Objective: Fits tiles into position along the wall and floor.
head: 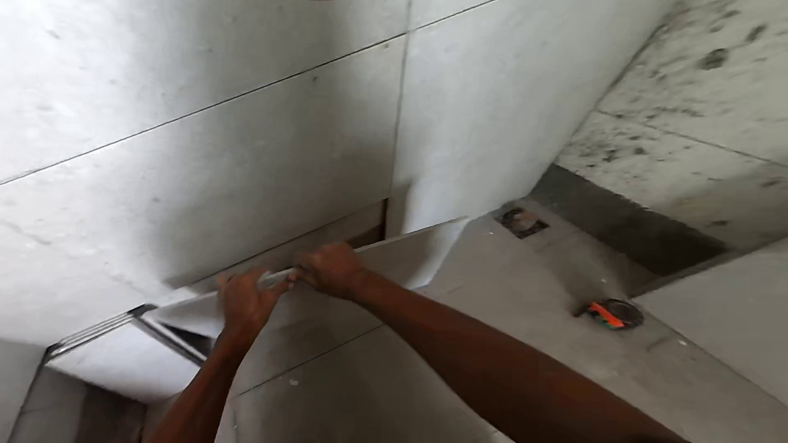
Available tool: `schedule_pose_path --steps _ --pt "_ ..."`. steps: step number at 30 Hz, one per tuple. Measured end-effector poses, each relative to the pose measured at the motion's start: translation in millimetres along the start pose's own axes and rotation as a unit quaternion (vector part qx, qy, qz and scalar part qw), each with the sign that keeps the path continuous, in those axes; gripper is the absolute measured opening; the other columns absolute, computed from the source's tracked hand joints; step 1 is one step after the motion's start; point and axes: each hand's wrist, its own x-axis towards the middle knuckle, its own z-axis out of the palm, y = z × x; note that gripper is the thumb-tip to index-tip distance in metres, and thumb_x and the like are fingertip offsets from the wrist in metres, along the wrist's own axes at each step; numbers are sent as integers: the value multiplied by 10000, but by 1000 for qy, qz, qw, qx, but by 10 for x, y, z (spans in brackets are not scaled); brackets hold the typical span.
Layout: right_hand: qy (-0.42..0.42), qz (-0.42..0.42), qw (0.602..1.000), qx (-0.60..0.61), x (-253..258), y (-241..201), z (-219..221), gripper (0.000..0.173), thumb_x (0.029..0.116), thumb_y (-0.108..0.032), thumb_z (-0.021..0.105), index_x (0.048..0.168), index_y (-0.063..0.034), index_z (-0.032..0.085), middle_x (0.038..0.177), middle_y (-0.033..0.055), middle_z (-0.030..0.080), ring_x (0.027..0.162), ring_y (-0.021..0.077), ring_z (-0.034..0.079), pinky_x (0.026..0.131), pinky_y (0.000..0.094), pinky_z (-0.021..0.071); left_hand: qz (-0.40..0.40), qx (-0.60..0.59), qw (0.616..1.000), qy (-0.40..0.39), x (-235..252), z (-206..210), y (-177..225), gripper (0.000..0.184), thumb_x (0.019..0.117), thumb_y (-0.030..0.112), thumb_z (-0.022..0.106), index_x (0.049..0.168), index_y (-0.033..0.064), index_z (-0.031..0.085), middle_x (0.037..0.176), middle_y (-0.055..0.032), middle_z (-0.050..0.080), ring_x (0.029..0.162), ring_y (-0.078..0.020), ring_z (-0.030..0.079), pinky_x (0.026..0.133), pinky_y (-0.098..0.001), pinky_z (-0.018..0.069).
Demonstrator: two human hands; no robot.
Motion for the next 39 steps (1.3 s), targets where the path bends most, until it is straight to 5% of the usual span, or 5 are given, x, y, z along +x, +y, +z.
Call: schedule_pose_path --steps 4,10,20,28,39 --pt "122 -38 991 32 53 101 127 330 1024 -316 624 1204 -57 720 1141 133 735 1120 297 690 1005 513 522 -11 -24 999 25 26 177 -202 385 832 364 865 903 4 746 841 -211 712 870 -425 681 941 -704 426" --pt "272 16 962 -18 -166 509 207 259 1007 -255 637 1124 -42 727 1055 127 744 1033 283 721 910 465 576 -79 -27 996 6 160 271 -330 443 860 384 844 1022 -17 749 933 -292 707 965 -510 660 952 -751 393" --pt "51 346 932 100 -851 1173 137 327 1082 -298 497 1186 -58 693 1065 166 729 1016 347 713 877 571 561 -100 9 995 -6 389 407 -521 488 893 401 811 1056 -51 724 1014 -346 687 1064 -558 625 1028 -771 323" --pt "84 531 822 187 -1439 1658 104 317 1069 -291 520 1104 -40 712 1015 183 724 970 360 701 851 598 537 -97 14 995 5 420 501 -623 513 892 410 810 1047 -69 716 1029 -366 674 1083 -570 615 1009 -769 341" --pt "80 564 782 253 -1522 1799 214 311 1064 -300 532 1106 -51 713 1008 141 749 912 300 732 848 543 565 -95 26 995 -2 514 611 -613 517 902 441 791 1018 -56 711 989 -353 679 1046 -563 624 989 -772 338"
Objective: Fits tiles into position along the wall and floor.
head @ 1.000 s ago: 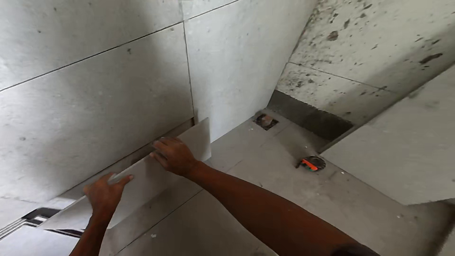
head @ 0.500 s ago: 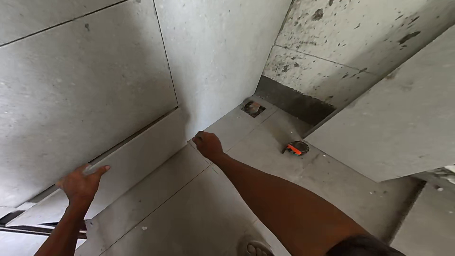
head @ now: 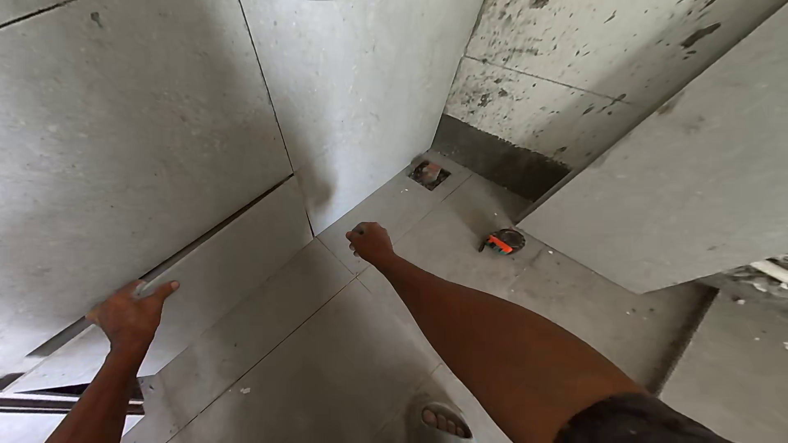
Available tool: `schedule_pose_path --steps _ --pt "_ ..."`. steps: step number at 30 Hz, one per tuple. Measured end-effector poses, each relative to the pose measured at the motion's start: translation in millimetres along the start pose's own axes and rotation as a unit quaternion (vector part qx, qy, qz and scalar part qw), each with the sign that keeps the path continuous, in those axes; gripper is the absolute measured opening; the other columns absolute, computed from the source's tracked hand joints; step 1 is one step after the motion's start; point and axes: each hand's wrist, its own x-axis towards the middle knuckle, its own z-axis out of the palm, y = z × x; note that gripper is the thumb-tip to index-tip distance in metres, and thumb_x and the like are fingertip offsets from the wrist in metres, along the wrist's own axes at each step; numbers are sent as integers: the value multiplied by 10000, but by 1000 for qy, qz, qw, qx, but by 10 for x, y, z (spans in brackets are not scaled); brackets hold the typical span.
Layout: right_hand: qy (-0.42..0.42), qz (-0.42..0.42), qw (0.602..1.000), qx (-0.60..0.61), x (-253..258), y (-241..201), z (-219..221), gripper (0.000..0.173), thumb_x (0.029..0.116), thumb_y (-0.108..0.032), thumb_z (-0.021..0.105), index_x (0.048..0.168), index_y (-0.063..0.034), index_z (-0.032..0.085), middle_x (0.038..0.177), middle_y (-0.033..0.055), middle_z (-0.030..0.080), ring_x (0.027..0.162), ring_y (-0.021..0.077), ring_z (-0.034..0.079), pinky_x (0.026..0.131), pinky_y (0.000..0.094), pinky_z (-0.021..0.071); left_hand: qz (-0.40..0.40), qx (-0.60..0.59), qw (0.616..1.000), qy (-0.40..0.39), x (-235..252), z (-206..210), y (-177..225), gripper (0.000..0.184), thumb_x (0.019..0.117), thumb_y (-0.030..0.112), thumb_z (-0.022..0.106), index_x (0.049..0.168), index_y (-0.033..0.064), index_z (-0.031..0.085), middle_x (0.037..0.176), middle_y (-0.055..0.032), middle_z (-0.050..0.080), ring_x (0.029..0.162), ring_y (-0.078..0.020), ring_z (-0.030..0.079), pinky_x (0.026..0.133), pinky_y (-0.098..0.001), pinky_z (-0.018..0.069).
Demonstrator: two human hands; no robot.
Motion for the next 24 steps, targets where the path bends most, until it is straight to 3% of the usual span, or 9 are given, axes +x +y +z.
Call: schedule_pose_path --steps 24 --pt "-35 -5 999 10 65 -43 60 304 1055 -296 543 1088 -45 710 972 139 744 886 305 726 826 547 566 -20 -10 1000 -8 57 19 75 498 897 427 800 1042 -44 723 1033 -351 674 1083 -550 611 990 -753 361"
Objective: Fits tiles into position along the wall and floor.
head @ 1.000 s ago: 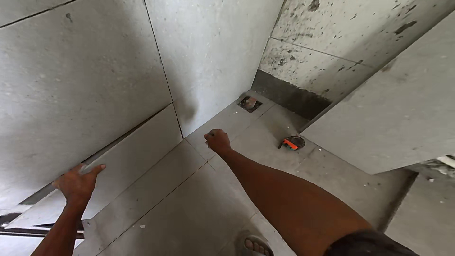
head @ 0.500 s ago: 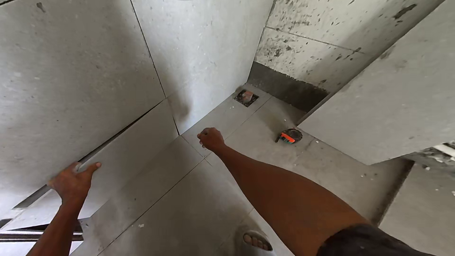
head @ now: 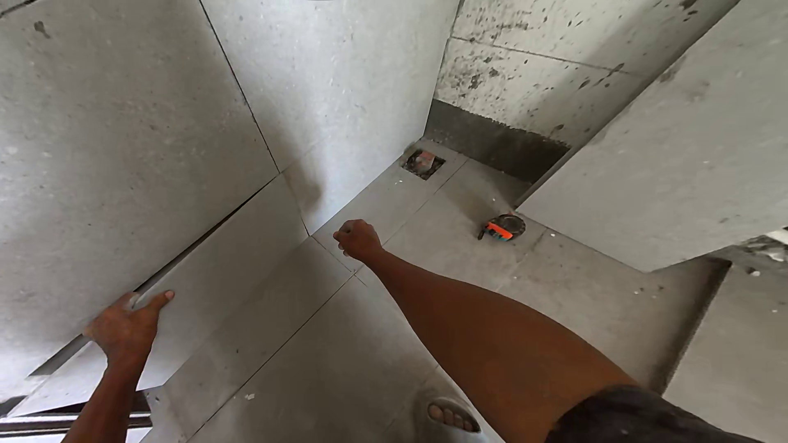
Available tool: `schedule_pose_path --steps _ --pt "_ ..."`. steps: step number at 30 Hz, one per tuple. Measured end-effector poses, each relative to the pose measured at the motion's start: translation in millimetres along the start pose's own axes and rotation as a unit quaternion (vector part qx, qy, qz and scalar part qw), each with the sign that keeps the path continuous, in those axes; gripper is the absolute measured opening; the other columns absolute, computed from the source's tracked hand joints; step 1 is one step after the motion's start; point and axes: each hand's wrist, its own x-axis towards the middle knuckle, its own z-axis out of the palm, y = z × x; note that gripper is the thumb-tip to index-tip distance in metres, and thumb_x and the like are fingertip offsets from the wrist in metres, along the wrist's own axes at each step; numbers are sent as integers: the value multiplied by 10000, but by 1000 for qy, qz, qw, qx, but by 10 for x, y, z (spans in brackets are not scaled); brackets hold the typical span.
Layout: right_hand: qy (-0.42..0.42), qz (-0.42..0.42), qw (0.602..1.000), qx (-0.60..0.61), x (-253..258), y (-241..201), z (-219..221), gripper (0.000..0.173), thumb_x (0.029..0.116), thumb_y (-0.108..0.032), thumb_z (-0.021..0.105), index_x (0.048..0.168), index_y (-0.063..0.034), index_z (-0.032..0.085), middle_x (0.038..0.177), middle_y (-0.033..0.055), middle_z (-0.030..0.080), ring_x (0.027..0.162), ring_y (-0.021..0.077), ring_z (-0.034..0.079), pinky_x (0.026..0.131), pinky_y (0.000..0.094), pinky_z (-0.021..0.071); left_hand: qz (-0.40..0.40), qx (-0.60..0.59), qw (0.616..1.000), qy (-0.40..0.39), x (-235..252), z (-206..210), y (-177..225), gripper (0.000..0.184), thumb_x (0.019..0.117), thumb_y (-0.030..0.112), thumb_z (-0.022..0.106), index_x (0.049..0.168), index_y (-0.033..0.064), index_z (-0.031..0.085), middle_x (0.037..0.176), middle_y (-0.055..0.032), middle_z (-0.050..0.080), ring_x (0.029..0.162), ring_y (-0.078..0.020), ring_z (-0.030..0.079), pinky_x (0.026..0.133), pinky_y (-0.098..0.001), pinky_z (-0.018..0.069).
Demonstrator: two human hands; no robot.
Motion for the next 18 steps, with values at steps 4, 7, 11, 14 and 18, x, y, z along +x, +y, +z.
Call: schedule_pose_path --steps 4,7,11,14,18 --pt "-3 -2 1000 -3 25 7 31 300 1048 -292 546 1069 -43 712 956 142 737 867 303 721 810 552 562 4 5 1000 3 6 10 -2 506 897 430 799 1011 -55 716 1004 -348 671 1048 -550 618 952 -756 381" --pt "-7 -6 1000 1 53 14 44 297 1046 -291 553 1063 -40 711 957 146 733 877 308 718 811 555 560 -1 11 1000 3 29 20 -13 531 894 450 797 1053 -51 723 1044 -354 672 1077 -551 615 957 -754 387" --pt "-13 -10 1000 -4 64 -15 47 307 1043 -294 559 1067 -29 712 983 174 724 912 336 711 827 576 551 19 16 1000 -3 15 -4 -29 541 906 450 785 1080 -58 714 1041 -359 672 1065 -561 621 945 -758 403" --pt "-27 -16 999 -14 76 -74 27 322 1046 -295 553 1097 -15 706 1043 209 714 989 375 700 858 609 539 79 -5 997 17 9 -22 -102 462 941 370 761 1122 -51 703 1054 -330 684 1046 -535 642 928 -739 437" --pt "-33 -30 999 -7 95 -171 45 311 1044 -281 559 1068 -6 702 1063 219 700 1030 386 681 856 614 527 158 33 984 72 5 3 -233 407 981 322 679 1110 -62 721 1138 -329 673 1151 -529 611 1016 -677 441"
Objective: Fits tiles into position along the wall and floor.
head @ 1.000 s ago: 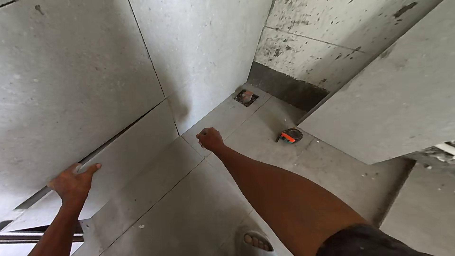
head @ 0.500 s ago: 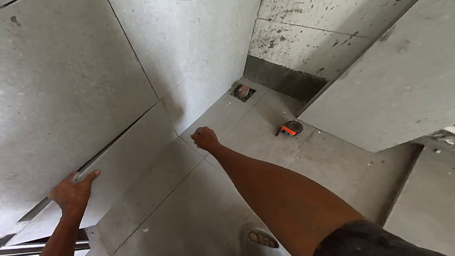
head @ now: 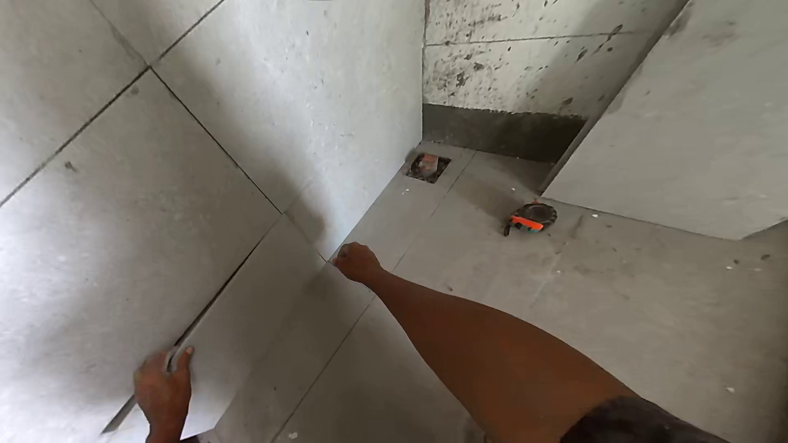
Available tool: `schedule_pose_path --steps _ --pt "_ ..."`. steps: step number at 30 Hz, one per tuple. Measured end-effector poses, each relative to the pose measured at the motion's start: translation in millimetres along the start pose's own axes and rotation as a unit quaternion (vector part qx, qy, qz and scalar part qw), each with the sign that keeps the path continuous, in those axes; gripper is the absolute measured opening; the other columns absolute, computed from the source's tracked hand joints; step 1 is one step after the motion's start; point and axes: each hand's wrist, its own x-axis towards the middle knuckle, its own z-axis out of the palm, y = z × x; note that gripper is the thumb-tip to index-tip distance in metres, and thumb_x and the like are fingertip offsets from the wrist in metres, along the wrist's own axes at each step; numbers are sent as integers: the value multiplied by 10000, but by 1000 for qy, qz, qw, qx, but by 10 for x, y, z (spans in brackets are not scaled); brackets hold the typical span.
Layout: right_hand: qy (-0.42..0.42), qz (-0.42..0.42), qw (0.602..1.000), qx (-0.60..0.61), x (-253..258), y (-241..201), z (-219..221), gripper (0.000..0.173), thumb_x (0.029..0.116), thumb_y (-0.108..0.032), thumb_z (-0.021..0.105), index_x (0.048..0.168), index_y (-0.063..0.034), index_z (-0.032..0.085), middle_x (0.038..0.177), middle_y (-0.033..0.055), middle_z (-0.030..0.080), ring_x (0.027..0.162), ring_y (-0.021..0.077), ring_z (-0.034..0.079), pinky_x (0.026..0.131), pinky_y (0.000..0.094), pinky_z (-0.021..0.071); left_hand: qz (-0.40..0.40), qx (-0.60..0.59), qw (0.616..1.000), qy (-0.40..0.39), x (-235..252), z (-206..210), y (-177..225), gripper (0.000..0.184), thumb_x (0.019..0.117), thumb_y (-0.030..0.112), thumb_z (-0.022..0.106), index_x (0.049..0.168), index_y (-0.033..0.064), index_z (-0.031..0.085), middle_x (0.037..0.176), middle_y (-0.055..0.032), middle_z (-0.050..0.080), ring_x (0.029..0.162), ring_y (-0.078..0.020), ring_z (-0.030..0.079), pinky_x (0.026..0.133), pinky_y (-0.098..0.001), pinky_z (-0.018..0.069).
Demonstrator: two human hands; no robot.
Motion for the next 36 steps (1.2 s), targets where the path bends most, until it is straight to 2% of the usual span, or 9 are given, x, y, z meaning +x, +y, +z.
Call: schedule_pose_path --steps 3,7,16,20,24,32,36 --pt "-4 -3 1000 17 34 -69 48 305 1035 -279 567 1083 -16 711 1086 211 708 1054 385 683 873 613 530 -17 36 999 15 -28 16 62 421 988 330 673 1153 -54 724 1225 -363 633 1234 -557 558 1069 -657 419" --pt "-17 -7 999 42 66 -105 106 288 1026 -273 582 1094 -18 699 1099 215 700 1066 393 675 879 620 528 -53 48 997 34 -28 38 174 404 981 316 687 1122 -61 715 1169 -342 648 1179 -531 587 1018 -653 447" --pt "-30 14 998 55 161 -52 66 273 1020 -268 584 1083 -30 704 1095 205 703 1062 377 679 871 605 532 -47 70 996 27 -16 24 184 414 985 330 689 1093 -69 712 1140 -333 654 1133 -525 611 965 -659 474" --pt "-27 21 997 67 175 -63 63 261 1011 -263 592 1074 -34 701 1088 203 703 1058 375 681 857 610 535 -49 77 996 7 -13 0 161 417 1011 338 646 1113 -62 699 1157 -313 657 1130 -484 631 974 -638 484" --pt "-31 22 997 69 149 -128 55 265 1002 -256 590 1090 -26 686 1124 209 694 1085 380 675 871 612 537 -44 77 996 -5 -4 -26 166 393 1015 322 640 1090 -60 699 1122 -297 669 1097 -465 648 957 -632 498" --pt "-35 15 996 80 119 -184 11 234 997 -235 588 1058 -32 685 1090 193 699 1061 362 683 848 595 544 -29 92 995 -21 46 -53 120 335 1003 283 652 1036 -45 711 1040 -250 696 1003 -394 679 906 -575 526" --pt "-41 18 995 87 117 -198 -8 245 1002 -242 590 1104 -38 680 1129 188 694 1094 359 675 873 588 544 -29 88 995 -31 68 -75 75 313 997 280 655 1025 -25 719 1020 -217 704 979 -351 685 894 -542 535"
